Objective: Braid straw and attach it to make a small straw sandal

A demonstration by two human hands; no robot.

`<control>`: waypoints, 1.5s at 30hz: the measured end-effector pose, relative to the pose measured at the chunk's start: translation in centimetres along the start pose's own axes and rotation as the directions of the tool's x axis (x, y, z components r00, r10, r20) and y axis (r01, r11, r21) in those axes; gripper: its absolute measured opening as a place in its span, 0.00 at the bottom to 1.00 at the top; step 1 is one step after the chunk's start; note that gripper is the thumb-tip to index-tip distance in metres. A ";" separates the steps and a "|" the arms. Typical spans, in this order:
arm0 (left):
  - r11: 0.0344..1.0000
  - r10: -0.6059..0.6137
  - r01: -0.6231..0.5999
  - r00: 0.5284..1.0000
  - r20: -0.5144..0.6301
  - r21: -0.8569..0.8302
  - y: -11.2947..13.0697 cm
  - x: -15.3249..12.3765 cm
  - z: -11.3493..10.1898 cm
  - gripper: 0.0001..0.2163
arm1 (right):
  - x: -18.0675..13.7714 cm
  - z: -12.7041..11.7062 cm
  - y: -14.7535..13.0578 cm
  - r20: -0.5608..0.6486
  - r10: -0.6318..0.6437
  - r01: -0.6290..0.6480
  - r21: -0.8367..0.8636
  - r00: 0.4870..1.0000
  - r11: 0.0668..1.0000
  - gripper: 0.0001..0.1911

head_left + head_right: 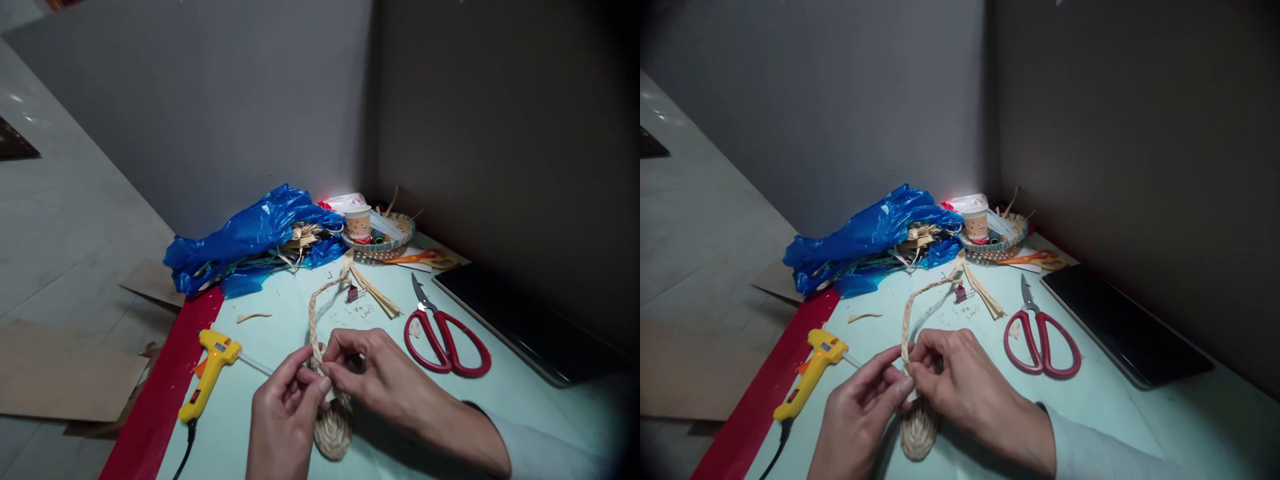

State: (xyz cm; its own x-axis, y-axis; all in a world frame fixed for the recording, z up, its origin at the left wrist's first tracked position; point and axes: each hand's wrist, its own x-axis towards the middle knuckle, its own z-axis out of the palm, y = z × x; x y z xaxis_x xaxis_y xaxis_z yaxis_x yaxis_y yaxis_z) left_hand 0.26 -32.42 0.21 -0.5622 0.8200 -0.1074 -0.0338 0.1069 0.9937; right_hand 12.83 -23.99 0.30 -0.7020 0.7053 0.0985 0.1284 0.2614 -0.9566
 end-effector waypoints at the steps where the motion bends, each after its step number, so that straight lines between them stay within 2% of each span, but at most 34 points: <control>1: 0.996 0.045 -0.044 0.999 -0.020 0.077 -0.2 0.0 0.0 0.14 | 0.0 -0.1 0.0 0.007 0.008 -0.008 0.015 1.000 1.000 0.07; 5: 0.931 0.202 -0.182 0.979 -0.029 0.316 -1.0 0.0 -0.2 0.13 | 0.0 -0.2 0.2 0.038 0.010 -0.013 0.084 0.999 0.996 0.07; 9: 0.908 0.275 -0.249 0.961 -0.028 0.336 -1.0 -0.1 0.0 0.11 | 0.1 -0.1 0.5 0.067 -0.010 -0.002 0.167 0.998 0.986 0.06; 14: 0.868 0.397 -0.363 0.917 -0.038 0.338 -0.6 -0.4 0.4 0.12 | 0.3 -0.1 0.7 0.085 -0.020 0.002 0.214 0.996 0.977 0.05; 17: 0.883 0.306 -0.299 0.951 0.040 0.363 -0.3 -0.1 0.0 0.11 | 0.3 -0.2 0.7 0.085 -0.034 0.015 0.215 0.996 0.976 0.04; 20: 0.947 0.141 -0.186 0.973 0.183 0.262 0.2 0.4 -0.6 0.11 | 0.3 -0.1 0.8 0.075 -0.034 0.019 0.194 0.997 0.981 0.05; 23: 0.995 -0.010 -0.023 0.945 0.326 0.098 0.4 0.9 -0.9 0.13 | 0.2 0.1 0.7 0.076 -0.025 0.012 0.167 0.997 0.986 0.07; 25: 0.996 -0.082 0.088 0.923 0.375 0.001 0.3 1.0 -1.0 0.15 | 0.0 0.1 0.4 0.084 -0.028 0.017 0.133 0.996 0.991 0.08; 29: 0.984 -0.124 0.159 0.931 0.344 -0.074 -0.2 1.1 -0.8 0.13 | -0.4 -0.2 0.1 0.053 -0.048 0.052 -0.062 0.997 0.997 0.08; 33: 0.990 -0.124 0.137 0.962 0.243 -0.039 -0.6 1.3 -0.9 0.11 | -0.6 -0.4 0.1 0.034 -0.096 0.102 -0.284 0.995 0.953 0.10; 39: 0.994 -0.113 0.112 0.985 0.129 0.013 -0.8 1.2 -0.8 0.09 | -0.7 0.0 0.3 0.053 -0.274 0.257 -0.548 0.960 0.796 0.11; 45: 0.980 -0.146 0.161 0.982 0.123 -0.120 -0.6 1.1 -0.3 0.06 | -1.2 1.0 1.1 0.092 -0.473 0.408 -0.663 0.876 0.627 0.13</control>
State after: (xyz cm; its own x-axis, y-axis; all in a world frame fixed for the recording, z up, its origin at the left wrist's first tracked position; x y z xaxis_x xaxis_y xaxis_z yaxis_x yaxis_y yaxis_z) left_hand -0.59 -31.73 -0.45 -0.4450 0.8587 -0.2542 -0.2229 0.1687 0.9601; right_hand 13.13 -25.26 -1.19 -0.7406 0.4337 0.5133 0.2587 0.8890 -0.3778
